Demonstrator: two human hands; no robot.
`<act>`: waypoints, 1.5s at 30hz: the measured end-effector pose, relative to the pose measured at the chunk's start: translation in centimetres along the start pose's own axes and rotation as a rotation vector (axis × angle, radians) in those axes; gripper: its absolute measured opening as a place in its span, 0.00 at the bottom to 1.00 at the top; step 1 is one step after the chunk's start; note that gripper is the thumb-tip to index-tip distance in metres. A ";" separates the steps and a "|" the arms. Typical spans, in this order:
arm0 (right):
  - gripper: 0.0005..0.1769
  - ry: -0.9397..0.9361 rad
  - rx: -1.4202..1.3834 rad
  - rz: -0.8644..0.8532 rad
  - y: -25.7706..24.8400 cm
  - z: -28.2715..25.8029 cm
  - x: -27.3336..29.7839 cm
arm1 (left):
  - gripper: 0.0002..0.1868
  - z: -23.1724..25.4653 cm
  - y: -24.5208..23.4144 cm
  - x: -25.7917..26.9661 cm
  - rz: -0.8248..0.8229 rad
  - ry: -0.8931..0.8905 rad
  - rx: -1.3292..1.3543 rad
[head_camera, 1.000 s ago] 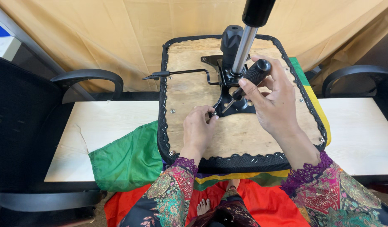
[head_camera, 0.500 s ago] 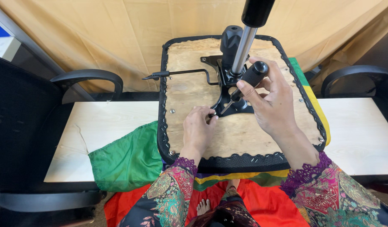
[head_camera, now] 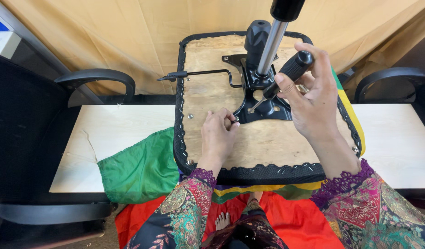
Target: The person uses a screwdriver to tighten screws into a black metal chair base mounted on an overturned chair seat. They hold the base steady with one hand while turning the screwdriver with the other, working on multiple screw holes in sequence.
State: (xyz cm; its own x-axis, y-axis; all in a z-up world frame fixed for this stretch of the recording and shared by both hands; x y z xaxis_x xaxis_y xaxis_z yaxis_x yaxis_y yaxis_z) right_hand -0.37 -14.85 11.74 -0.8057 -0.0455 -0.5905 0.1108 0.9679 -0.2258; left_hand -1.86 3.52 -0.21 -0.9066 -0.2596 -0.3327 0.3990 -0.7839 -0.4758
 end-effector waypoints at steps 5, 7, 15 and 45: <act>0.31 -0.021 0.028 -0.022 0.0 0.5 -0.2 | 0.11 -0.1 0.0 -0.1 0.044 0.056 0.006; 0.32 0.002 0.015 -0.037 0.1 0.7 -0.2 | 0.11 -0.2 0.0 -0.1 0.043 0.048 0.010; 0.29 -0.011 -0.051 -0.060 0.9 0.0 0.1 | 0.12 -0.1 -0.1 -0.1 0.054 0.044 0.039; 0.30 -0.024 -0.029 -0.123 2.6 -0.4 -0.6 | 0.13 0.3 -0.3 -0.1 0.061 0.028 0.049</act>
State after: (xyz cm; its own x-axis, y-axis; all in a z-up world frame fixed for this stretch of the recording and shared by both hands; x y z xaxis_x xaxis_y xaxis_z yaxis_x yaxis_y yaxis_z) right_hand 0.19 -12.23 11.79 -0.7979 -0.1695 -0.5785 -0.0045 0.9613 -0.2754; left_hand -1.96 3.63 0.21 -0.8764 -0.2923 -0.3827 0.4455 -0.7941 -0.4135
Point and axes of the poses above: each hand's wrist, its own x-axis away from the middle knuckle, its own y-axis out of the palm, z = x × y, the point moved 2 cm from there along -x, towards the middle knuckle, and after that the axes turned 4 degrees about z, right-handed, at the moved point
